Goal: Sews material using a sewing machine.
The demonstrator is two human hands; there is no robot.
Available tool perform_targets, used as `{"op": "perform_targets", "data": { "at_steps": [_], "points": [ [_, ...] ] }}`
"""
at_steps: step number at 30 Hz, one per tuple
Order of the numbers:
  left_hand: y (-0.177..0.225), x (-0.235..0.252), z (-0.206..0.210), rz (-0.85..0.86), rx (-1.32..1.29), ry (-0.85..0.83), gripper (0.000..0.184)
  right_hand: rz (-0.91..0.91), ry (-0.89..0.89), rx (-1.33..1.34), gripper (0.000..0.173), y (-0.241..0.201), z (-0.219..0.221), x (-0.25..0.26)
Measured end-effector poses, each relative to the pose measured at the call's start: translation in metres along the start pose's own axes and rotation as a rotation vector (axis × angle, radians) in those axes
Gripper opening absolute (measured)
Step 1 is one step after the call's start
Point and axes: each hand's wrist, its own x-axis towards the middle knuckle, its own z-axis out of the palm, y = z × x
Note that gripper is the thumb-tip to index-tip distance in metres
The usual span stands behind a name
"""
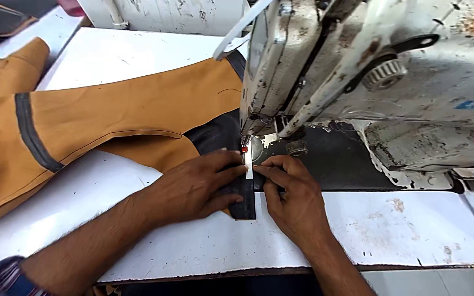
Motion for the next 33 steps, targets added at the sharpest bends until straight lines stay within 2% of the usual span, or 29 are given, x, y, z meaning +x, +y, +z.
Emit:
{"op": "perform_targets", "data": {
  "at_steps": [5,11,26,33],
  "points": [
    [0.007,-0.007,0.003,-0.057,-0.061,-0.004,0.064,0.004,-0.021,0.014,0.03,0.001,-0.001,0.0],
    [-0.001,-0.005,0.001,-0.012,-0.091,-0.047,0.055,0.002,-0.013,0.009,0.029,0.001,0.0,0.0],
    [-0.008,-0.003,-0.002,0.019,-0.093,-0.089,0.057,-0.008,-0.008,-0.013,0.029,0.001,0.002,0.0],
    [-0.025,0.008,-0.005,0.023,-0.096,-0.075,0.053,-0.026,0.001,-0.06,0.033,0.001,0.004,0.0]
  ]
}}
